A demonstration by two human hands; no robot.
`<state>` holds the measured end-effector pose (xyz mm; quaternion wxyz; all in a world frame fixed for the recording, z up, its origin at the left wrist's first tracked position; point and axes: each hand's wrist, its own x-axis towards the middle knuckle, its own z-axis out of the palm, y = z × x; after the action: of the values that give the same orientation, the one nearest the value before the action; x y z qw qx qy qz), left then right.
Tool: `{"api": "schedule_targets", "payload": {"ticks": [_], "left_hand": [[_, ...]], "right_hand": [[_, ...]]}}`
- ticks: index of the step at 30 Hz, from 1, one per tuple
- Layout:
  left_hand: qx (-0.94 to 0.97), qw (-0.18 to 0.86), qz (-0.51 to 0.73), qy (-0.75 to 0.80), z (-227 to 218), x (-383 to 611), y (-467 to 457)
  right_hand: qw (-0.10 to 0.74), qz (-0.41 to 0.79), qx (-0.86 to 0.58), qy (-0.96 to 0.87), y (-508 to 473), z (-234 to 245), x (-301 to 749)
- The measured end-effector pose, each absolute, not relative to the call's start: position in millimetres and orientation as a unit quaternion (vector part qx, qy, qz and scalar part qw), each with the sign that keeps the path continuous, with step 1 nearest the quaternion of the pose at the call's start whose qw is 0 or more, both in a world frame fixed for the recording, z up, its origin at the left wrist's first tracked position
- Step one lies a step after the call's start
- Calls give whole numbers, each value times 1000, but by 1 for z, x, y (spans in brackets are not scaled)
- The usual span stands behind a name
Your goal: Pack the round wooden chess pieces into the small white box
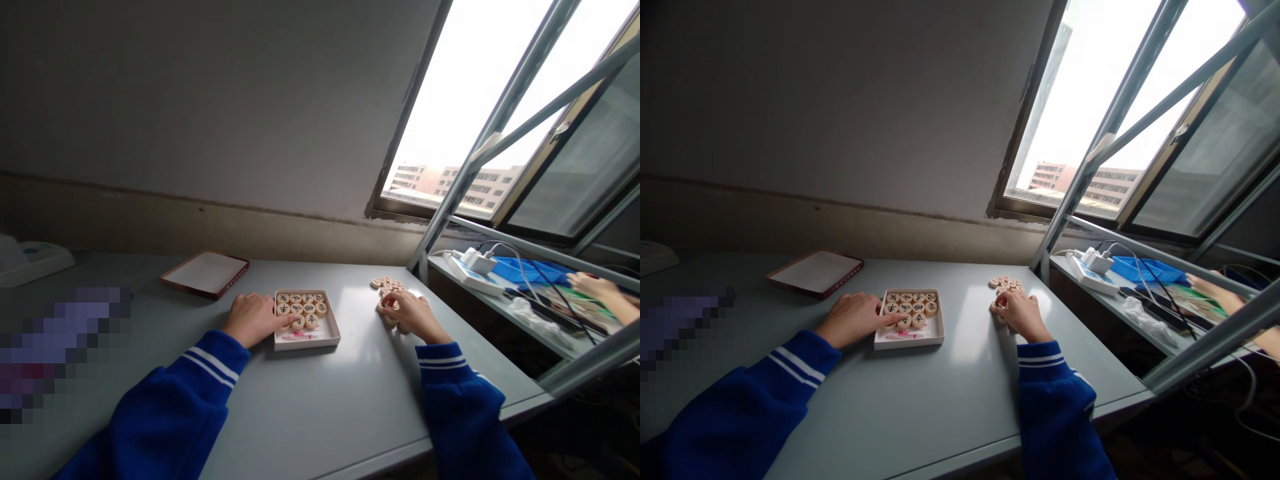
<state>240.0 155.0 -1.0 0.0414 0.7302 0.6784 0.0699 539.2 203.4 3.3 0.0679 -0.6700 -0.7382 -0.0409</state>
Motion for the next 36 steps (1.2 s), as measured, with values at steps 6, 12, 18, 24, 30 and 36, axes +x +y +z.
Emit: {"api": "schedule_targets", "payload": {"ticks": [6,12,18,24,30,36], "left_hand": [[729,34,67,681,-1,241,155],[731,38,71,678,-3,239,155],[730,41,73,678,-4,239,157],[727,40,62,683,-2,240,156],[726,33,56,685,-1,240,156],[724,19,59,687,0,241,153]], "right_hand": [[72,-38,-665,-743,205,1,542],[93,-44,-648,-755,208,-3,546],[105,-8,-641,-760,210,-4,546],[136,115,-564,-806,205,-6,531],[195,180,-481,-836,195,0,502],[227,156,-412,-869,189,3,470]]}}
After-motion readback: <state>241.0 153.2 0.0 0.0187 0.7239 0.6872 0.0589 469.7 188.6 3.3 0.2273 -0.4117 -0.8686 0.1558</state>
